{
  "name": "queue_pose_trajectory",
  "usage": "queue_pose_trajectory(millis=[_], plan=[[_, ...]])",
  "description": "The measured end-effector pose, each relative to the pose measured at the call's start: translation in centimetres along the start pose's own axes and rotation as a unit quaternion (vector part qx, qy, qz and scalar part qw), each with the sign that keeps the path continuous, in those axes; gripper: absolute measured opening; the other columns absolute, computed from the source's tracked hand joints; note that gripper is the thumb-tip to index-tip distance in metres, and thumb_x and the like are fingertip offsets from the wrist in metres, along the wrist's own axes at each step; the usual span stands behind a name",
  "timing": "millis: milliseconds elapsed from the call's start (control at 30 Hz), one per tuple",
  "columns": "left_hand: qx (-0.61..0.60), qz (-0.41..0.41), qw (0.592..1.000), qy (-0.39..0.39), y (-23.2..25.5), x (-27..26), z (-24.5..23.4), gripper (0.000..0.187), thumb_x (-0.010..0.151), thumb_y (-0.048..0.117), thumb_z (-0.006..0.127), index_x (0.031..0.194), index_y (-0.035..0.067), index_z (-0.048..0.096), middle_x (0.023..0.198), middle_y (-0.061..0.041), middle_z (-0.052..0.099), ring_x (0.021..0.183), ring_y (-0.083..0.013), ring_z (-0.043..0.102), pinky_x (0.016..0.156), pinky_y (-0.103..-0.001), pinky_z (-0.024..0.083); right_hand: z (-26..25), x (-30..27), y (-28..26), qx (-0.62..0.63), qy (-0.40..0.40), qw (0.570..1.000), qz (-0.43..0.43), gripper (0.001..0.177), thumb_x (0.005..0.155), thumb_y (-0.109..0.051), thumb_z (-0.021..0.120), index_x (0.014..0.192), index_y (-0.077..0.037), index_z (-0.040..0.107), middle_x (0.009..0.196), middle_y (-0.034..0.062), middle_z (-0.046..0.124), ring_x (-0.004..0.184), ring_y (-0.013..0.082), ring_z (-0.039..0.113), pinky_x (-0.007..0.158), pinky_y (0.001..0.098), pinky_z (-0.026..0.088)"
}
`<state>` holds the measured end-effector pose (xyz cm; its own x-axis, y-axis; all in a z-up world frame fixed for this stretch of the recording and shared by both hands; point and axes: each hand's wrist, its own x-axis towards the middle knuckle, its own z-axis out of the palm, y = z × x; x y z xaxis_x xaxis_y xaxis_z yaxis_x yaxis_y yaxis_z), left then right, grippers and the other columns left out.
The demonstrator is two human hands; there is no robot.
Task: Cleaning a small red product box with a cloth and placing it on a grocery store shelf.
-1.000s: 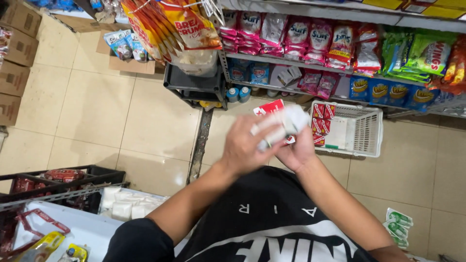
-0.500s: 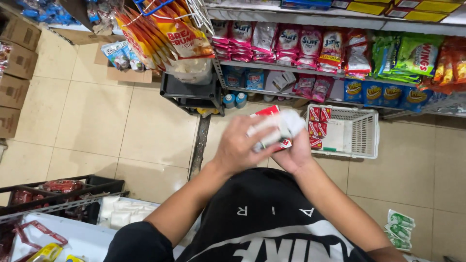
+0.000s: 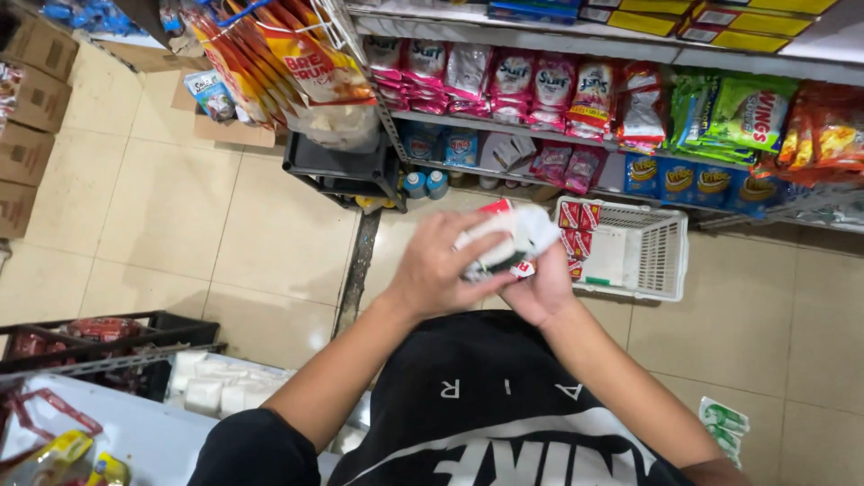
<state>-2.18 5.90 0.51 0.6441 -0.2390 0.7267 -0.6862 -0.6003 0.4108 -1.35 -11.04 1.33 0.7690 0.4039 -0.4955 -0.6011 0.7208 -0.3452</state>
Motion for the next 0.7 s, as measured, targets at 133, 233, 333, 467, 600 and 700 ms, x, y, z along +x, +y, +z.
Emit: queue_pose_trajectory(millis=[133, 233, 333, 467, 600, 700], plan=[[-0.04, 0.014, 0.999, -0.029, 2.3, -0.4, 2.5, 0.044, 0.085, 0.042, 0.082, 0.122, 0.021, 0.072, 0.123, -0.012, 0.068, 0.097, -0.0336, 0.065, 0.082, -0.045, 0.052, -6.2, 1.2, -1.7, -0.025, -0.007, 1.0, -0.003, 0.038, 0.099, -0.047, 0.052, 0.106, -0.011, 0.062, 0.079, 0.002, 0.065, 0.067, 0.0121, 0.057, 0.051, 0.0221, 0.042], [-0.015, 0.006, 1.0, -0.016, 2.2, 0.4, 4.2, 0.039, 0.089, 0.04, 0.079, 0.123, 0.023, 0.072, 0.122, -0.012, 0.068, 0.096, -0.0334, 0.065, 0.082, -0.044, 0.052, -7.1, 0.3, -3.3, -0.016, -0.016, 0.999, 0.033, 0.042, 0.099, -0.047, 0.053, 0.103, -0.007, 0.065, 0.08, 0.0038, 0.066, 0.068, 0.0135, 0.058, 0.049, 0.0214, 0.04], [0.037, -0.034, 0.999, 0.016, 1.4, 1.6, 5.4, 0.037, 0.091, 0.04, 0.078, 0.124, 0.025, 0.073, 0.121, -0.009, 0.067, 0.099, -0.0307, 0.064, 0.084, -0.042, 0.051, -6.7, -1.1, -4.8, -0.016, -0.012, 0.999, 0.027, 0.04, 0.1, -0.041, 0.053, 0.111, -0.005, 0.065, 0.094, 0.0102, 0.07, 0.083, 0.0222, 0.065, 0.071, 0.0335, 0.049], [0.066, -0.069, 0.995, 0.029, 3.4, 2.7, 6.5, 0.036, 0.092, 0.039, 0.078, 0.124, 0.025, 0.073, 0.121, -0.006, 0.066, 0.1, -0.0272, 0.063, 0.084, -0.039, 0.051, -6.8, -2.1, -6.8, 0.01, -0.023, 1.0, 0.009, 0.039, 0.101, -0.034, 0.054, 0.118, -0.001, 0.063, 0.105, 0.0157, 0.073, 0.097, 0.0285, 0.07, 0.09, 0.0436, 0.055], [0.078, -0.012, 0.997, 0.0, 7.6, 1.7, 9.0, 0.04, 0.094, 0.046, 0.069, 0.128, 0.026, 0.072, 0.114, -0.013, 0.066, 0.095, -0.0329, 0.063, 0.082, -0.043, 0.053, -10.6, -1.4, -9.0, -0.05, -0.059, 0.997, 0.008, 0.049, 0.099, -0.048, 0.052, 0.119, -0.005, 0.065, 0.098, 0.0113, 0.072, 0.087, 0.0262, 0.07, 0.074, 0.046, 0.057], [0.004, 0.012, 1.0, -0.026, 10.3, 1.8, 10.5, 0.032, 0.097, 0.042, 0.066, 0.124, 0.025, 0.072, 0.124, -0.012, 0.068, 0.099, -0.0327, 0.064, 0.083, -0.043, 0.05, -16.5, 0.3, -10.2, 0.0, -0.022, 0.998, 0.059, 0.05, 0.1, -0.044, 0.057, 0.116, 0.001, 0.067, 0.106, 0.0209, 0.074, 0.091, 0.0343, 0.072, 0.09, 0.0523, 0.054]])
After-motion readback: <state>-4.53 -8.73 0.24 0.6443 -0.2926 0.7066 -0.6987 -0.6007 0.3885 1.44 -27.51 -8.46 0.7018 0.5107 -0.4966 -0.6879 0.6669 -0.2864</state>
